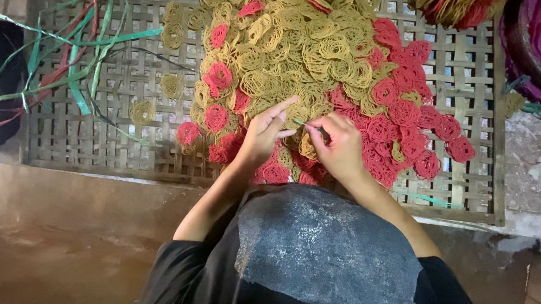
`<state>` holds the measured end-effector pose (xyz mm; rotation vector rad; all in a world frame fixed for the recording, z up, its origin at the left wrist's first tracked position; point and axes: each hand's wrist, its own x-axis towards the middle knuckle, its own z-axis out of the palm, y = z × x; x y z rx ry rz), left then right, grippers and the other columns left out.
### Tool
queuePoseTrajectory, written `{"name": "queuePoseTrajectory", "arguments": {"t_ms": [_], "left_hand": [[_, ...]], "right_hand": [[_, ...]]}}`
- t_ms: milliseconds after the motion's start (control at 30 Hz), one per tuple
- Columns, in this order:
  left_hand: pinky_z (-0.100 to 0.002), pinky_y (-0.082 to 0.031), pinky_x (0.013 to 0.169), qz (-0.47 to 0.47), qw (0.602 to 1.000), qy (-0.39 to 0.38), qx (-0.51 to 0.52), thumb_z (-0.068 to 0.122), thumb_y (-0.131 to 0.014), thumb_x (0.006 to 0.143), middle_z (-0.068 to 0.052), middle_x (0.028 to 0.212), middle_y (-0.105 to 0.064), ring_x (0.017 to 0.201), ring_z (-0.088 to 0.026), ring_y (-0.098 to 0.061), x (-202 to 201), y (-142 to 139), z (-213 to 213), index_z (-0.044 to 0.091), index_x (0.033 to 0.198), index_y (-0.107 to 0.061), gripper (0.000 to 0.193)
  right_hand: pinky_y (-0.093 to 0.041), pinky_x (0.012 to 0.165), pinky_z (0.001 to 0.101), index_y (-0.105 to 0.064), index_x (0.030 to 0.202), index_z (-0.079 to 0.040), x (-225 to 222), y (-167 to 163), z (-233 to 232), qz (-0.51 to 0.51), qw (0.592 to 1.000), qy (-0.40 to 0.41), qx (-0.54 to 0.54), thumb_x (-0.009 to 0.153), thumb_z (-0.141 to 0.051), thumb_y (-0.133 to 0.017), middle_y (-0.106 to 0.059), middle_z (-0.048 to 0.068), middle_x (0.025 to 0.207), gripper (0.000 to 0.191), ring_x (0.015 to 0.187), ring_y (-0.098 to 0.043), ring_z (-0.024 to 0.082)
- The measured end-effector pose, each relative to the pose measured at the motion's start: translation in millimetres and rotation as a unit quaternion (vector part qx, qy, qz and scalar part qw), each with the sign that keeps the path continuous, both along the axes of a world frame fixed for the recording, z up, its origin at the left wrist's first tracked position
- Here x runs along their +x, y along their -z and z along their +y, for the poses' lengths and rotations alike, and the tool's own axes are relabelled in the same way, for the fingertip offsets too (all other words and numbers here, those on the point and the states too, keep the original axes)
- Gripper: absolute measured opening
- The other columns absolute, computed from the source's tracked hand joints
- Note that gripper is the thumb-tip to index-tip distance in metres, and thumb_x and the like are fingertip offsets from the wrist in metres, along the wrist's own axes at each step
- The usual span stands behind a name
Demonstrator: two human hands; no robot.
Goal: The person repeatedly picks up small circular woven items from a pile on a bamboo tray and ties them with a thin green strip. The tied items are placed back onto the tray among other finished pieces.
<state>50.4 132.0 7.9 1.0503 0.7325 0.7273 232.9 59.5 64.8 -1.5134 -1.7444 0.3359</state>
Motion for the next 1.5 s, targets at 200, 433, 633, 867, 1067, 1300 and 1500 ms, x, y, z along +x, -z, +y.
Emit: {"name": "queuePoseTrajectory", "arguments": {"t_ms": [200,433,633,867,1067,1300,1500], "left_hand": [[-0.044,-0.054,0.110,-0.002,0.999,0.010,0.036,0.012,-0.036,0.111,-0.012,0.151,-0.054,0.133,-0.017,-0.054,5,1,-1,0.004,0.153,-0.047,0.044],[-0.043,-0.054,0.109,0.011,0.999,0.008,0.039,0.009,-0.037,0.109,-0.013,0.152,-0.052,0.135,-0.018,-0.053,8,-8,-6,0.004,0.152,-0.047,0.044],[-0.042,-0.056,0.107,0.042,0.999,0.001,0.033,0.008,-0.039,0.108,-0.015,0.151,-0.054,0.133,-0.019,-0.056,14,-14,-6,0.006,0.151,-0.050,0.044],[-0.041,-0.057,0.106,0.063,0.996,0.005,0.061,0.009,-0.040,0.108,-0.013,0.154,-0.052,0.134,-0.019,-0.055,15,-22,-7,0.009,0.150,-0.050,0.043],[-0.041,-0.058,0.106,0.088,0.995,0.004,0.049,0.009,-0.041,0.108,-0.013,0.148,-0.058,0.119,-0.016,-0.060,16,-24,-7,0.010,0.150,-0.052,0.044],[-0.042,-0.056,0.108,0.060,0.996,-0.002,0.065,0.009,-0.040,0.109,-0.012,0.148,-0.057,0.124,-0.011,-0.059,14,-26,-11,0.009,0.148,-0.052,0.042],[-0.039,-0.058,0.104,0.070,0.993,-0.013,0.093,0.008,-0.043,0.107,-0.013,0.153,-0.052,0.130,-0.012,-0.056,15,-34,-17,0.007,0.147,-0.052,0.041]], "right_hand": [[-0.051,0.071,0.0386,-0.071,0.093,-0.006,2,5,2,-0.022,0.999,0.023,0.000,0.093,-0.013,-0.077,-0.070,0.010,0.087,0.008,0.076,-0.067,0.027],[-0.050,0.071,0.0390,-0.072,0.093,-0.006,4,8,3,-0.042,0.999,0.022,0.022,0.093,-0.014,-0.078,-0.071,0.009,0.087,0.010,0.076,-0.067,0.027],[-0.047,0.067,0.0366,-0.073,0.091,-0.008,5,9,5,-0.063,0.997,0.016,0.029,0.094,-0.014,-0.077,-0.073,0.007,0.086,0.008,0.070,-0.067,0.023],[-0.048,0.068,0.0357,-0.072,0.089,-0.009,3,6,5,-0.068,0.997,0.029,0.031,0.094,-0.016,-0.078,-0.073,0.006,0.084,0.010,0.070,-0.067,0.022],[-0.047,0.068,0.0366,-0.072,0.090,-0.009,3,3,4,-0.061,0.997,0.031,0.020,0.093,-0.017,-0.080,-0.073,0.007,0.084,0.012,0.071,-0.068,0.024],[-0.050,0.068,0.0357,-0.075,0.097,-0.009,3,0,2,-0.036,0.999,0.031,0.026,0.095,-0.013,-0.076,-0.075,0.007,0.089,0.005,0.072,-0.070,0.024],[-0.049,0.067,0.0355,-0.073,0.096,-0.009,2,1,1,-0.073,0.995,0.038,0.055,0.096,-0.014,-0.076,-0.074,0.007,0.088,0.006,0.073,-0.070,0.024]]}}
